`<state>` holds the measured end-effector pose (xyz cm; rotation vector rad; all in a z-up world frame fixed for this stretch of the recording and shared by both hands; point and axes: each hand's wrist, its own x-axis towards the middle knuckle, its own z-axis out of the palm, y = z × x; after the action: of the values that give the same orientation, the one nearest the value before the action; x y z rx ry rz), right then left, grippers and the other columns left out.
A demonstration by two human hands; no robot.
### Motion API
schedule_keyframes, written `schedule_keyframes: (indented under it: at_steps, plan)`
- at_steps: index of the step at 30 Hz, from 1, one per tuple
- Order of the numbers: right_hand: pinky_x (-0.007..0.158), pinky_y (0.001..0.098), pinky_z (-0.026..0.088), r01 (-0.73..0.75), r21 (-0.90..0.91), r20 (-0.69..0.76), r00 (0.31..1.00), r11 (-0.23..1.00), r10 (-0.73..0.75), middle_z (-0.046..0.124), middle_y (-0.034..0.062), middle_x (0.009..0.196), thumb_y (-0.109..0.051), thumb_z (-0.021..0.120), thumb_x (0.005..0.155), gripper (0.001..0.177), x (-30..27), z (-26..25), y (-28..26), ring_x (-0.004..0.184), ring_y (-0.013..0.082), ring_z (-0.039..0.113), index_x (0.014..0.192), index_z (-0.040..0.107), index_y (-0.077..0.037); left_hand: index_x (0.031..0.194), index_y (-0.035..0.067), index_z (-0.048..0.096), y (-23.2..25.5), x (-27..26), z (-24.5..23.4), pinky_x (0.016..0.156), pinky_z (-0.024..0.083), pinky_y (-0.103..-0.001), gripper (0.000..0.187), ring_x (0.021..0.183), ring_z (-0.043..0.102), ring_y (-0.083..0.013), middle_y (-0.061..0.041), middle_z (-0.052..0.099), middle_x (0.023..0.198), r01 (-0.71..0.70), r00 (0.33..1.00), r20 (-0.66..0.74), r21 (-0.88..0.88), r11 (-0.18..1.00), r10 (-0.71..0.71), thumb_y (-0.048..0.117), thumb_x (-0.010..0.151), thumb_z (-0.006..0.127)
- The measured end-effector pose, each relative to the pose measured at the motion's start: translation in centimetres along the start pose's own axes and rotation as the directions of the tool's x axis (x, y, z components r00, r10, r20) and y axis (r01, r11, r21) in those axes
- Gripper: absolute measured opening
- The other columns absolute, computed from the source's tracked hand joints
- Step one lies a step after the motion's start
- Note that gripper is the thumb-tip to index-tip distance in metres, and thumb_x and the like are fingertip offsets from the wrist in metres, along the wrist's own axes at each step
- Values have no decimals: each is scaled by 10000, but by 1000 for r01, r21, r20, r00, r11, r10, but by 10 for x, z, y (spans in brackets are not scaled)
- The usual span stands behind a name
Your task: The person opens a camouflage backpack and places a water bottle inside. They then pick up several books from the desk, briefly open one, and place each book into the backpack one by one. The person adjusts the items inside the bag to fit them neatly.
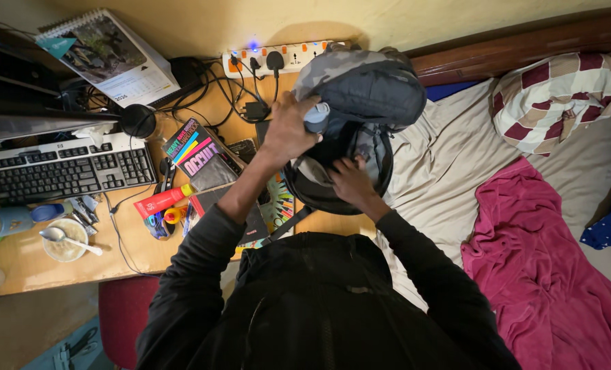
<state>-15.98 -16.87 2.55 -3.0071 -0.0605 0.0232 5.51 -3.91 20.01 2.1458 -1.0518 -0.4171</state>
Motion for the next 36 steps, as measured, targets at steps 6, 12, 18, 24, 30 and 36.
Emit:
schedule_keyframes:
  at_steps: [6,12,18,24,30,36]
  plan:
    - [1032,541,319,-87,-6,8,996,996,87,571,87,1255,-319,719,760,460,13,-13,-13,1209,272,484,1184,689,-142,1321,114,629,3,0,7,1041,400,-460,755,1137,483,-453,-251,491,1202,91,994,67,-5,996,-90,170,605,861]
    - [907,440,484,63,483,-367,920,873,137,641,80,1025,-150,785,833,222,52,-114,29,1015,322,625,1014,661,-118,1338,179,612,20,-9,-10,1004,423,-490,781,1185,478,-438,-203,469,1235,144,983,111,57,988,-150,202,599,866]
    - [1024,568,368,-4,65,-332,943,998,26,556,120,1262,-195,859,697,556,100,-153,56,1244,368,484,1211,651,-158,1253,82,532,33,-11,-13,912,476,-505,748,1132,552,-426,-178,521,1262,45,980,186,129,991,-69,242,603,864]
    - [1042,717,238,-260,96,-394,876,961,277,219,247,1594,-370,894,690,976,129,-133,49,1399,496,238,1497,385,-169,1249,112,612,4,-15,-7,905,503,-472,748,1097,616,-380,-157,644,1166,-195,967,166,-4,981,193,323,585,883]
    - [1020,736,232,-268,-45,-302,922,962,243,226,190,1599,-415,890,746,1080,164,-141,64,1428,464,240,1607,272,-209,1275,154,607,2,-27,4,938,516,-444,778,1122,627,-354,-118,651,1225,-185,949,253,-45,982,190,341,568,873]
    - [944,717,239,-322,191,-253,897,927,363,260,259,1492,-476,909,647,1109,167,-151,75,1342,497,230,1492,294,-105,1347,197,541,17,-29,-5,936,478,-507,786,1171,565,-389,-132,567,1271,-22,963,269,157,987,-22,367,650,862]
